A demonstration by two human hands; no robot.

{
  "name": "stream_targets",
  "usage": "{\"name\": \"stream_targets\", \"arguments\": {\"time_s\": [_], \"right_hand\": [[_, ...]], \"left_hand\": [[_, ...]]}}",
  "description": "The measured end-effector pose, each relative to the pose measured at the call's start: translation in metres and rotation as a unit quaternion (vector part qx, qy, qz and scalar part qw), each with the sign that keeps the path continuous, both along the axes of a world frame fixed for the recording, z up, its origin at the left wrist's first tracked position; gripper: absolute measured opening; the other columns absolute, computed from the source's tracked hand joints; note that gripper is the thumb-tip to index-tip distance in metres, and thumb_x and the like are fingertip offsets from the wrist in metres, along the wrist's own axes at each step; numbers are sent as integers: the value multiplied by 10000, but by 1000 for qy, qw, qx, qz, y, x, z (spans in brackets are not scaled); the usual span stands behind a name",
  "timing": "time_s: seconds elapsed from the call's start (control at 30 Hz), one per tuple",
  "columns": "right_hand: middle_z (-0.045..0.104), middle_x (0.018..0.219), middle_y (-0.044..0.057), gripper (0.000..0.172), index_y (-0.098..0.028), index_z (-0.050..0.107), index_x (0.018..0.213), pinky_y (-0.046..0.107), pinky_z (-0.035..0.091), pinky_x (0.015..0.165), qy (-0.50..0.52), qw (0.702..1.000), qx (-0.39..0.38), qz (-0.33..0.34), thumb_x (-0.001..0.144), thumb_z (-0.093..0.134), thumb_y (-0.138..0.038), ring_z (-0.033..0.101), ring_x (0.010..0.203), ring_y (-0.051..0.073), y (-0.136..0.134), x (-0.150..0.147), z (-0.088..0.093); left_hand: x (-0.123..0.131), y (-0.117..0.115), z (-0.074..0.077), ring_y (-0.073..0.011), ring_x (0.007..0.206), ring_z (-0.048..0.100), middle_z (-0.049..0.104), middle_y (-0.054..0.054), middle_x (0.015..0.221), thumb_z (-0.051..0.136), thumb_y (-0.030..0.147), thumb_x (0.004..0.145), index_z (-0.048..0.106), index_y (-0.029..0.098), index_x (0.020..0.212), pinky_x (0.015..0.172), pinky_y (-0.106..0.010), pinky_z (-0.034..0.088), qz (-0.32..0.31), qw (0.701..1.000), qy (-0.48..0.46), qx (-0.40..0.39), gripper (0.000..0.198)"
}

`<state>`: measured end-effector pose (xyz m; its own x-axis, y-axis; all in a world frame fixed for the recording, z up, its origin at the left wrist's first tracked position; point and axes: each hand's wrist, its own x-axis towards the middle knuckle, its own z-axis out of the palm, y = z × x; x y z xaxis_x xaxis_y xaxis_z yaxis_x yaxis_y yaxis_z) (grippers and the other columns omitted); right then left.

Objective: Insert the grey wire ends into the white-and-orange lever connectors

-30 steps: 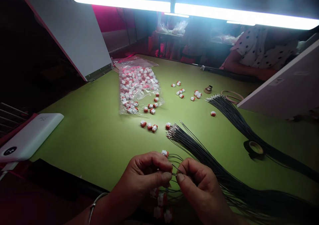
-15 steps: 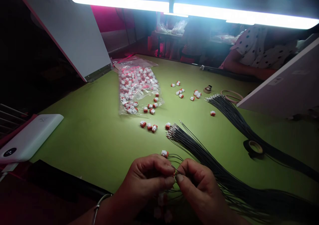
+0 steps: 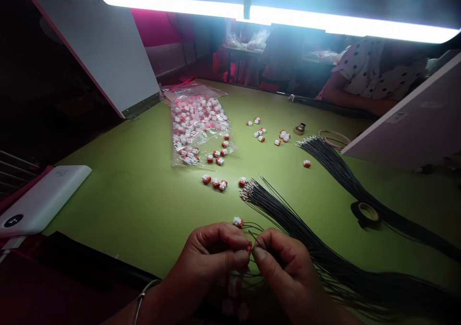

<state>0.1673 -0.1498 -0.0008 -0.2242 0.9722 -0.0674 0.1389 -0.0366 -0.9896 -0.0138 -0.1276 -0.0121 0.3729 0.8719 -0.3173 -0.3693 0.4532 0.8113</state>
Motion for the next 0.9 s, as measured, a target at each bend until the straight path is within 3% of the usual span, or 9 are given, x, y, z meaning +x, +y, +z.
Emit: {"name": "stream_targets", "arguments": {"time_s": [0.1,0.23,0.4,0.47,0.53,0.6,0.7,0.77,0.9], "right_hand": [[510,628,-18,271,-200,516,736,228,380,506,-9,1000,10,8,957,512,-357,454,551,128,0,-2,1],[501,608,-22,247,-199,524,708,229,367,500,-31,999,29,-14,922,558,-318,451,551,133,-1,-2,1],[559,715,3,181,-186,638,812,242,413,603,-24,995,40,-84,921,584,-320,494,659,156,6,2,-6],[543,715,-3,198,-186,658,825,239,401,593,11,994,17,-109,917,602,-352,473,652,150,8,0,-8],[540,722,-6,217,-182,663,825,236,396,593,53,993,-19,-108,896,636,-385,458,649,143,9,-3,-9],[533,731,-11,240,-180,648,826,232,394,589,88,989,-56,-100,861,678,-416,443,646,135,9,-7,-9],[468,684,-40,287,-185,595,796,210,351,539,116,985,-89,-95,824,722,-441,376,601,111,9,-8,-9],[429,653,-53,294,-184,583,781,200,308,507,126,983,-99,-85,833,719,-440,329,577,100,10,-7,-10],[409,622,-59,276,-174,611,778,201,265,482,148,981,-111,-65,846,711,-422,290,554,91,12,-6,-11]], "left_hand": [[0,-1,-3,-151,770,679,693,0,831,848,137,697,737,205,726,705,-251,556,9,1000,4,-10,133],[-2,-3,1,-122,615,634,677,-1,843,832,189,721,720,204,744,602,-261,530,-24,1000,11,8,116],[-21,10,18,-172,792,623,666,-36,849,786,233,772,735,192,776,726,-280,502,-111,965,132,195,66],[-31,24,23,-180,804,617,679,-56,931,780,264,772,743,189,829,702,-281,491,-148,926,215,271,101],[-38,42,25,-185,792,608,678,-65,967,735,269,805,731,189,894,647,-282,471,-84,871,344,341,120],[-39,63,22,-219,847,600,671,-81,996,685,246,836,711,185,1011,686,-322,472,-6,776,479,409,187],[-32,93,12,-304,940,562,649,-130,994,704,321,828,727,152,996,796,-438,471,-2,633,603,486,239],[-27,106,4,-313,921,545,646,-141,959,705,329,828,728,141,862,806,-464,468,-2,599,614,514,193],[-21,103,0,-267,924,562,674,-112,924,600,192,894,698,147,817,857,-430,465,3,605,584,541,133]]}}
